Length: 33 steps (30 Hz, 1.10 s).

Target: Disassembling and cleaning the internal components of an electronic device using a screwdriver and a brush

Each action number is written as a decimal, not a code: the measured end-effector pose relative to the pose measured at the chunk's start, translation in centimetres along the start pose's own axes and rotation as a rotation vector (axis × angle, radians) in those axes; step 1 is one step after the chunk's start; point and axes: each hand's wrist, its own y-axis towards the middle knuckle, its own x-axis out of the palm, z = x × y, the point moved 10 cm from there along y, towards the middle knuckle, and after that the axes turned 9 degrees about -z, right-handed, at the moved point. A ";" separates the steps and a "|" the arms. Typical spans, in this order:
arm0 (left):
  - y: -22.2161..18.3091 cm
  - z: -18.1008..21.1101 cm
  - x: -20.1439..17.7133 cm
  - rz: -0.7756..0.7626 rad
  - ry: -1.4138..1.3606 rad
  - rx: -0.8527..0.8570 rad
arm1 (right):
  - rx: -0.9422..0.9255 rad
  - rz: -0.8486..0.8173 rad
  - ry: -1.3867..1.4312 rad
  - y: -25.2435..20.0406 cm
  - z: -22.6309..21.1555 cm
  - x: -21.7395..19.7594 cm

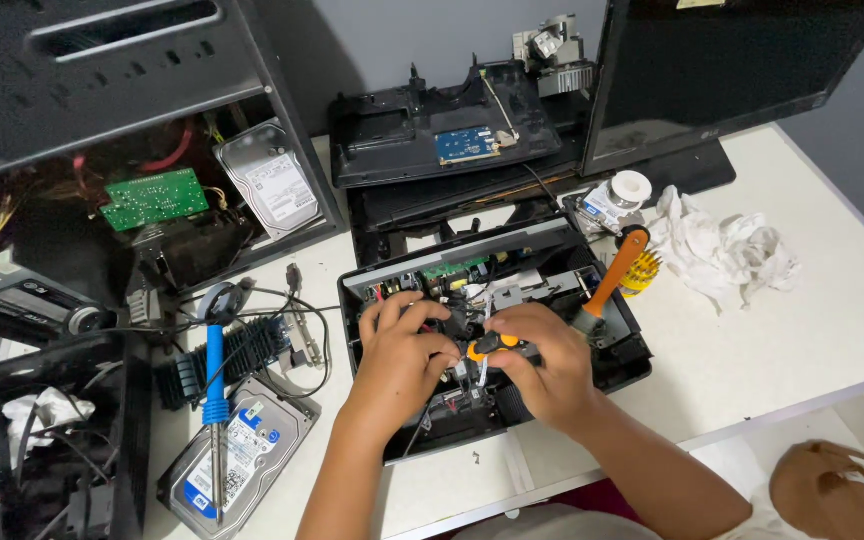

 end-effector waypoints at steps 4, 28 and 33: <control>-0.2 -0.3 0.1 -0.009 -0.045 -0.024 | 0.056 -0.017 0.013 -0.2 0.7 0.4; -0.1 0.2 -0.3 -0.005 -0.047 0.013 | 0.072 -0.011 -0.023 0.0 0.5 0.6; -0.2 0.6 -0.6 0.005 -0.061 0.002 | 0.087 0.001 0.036 -0.4 1.4 0.2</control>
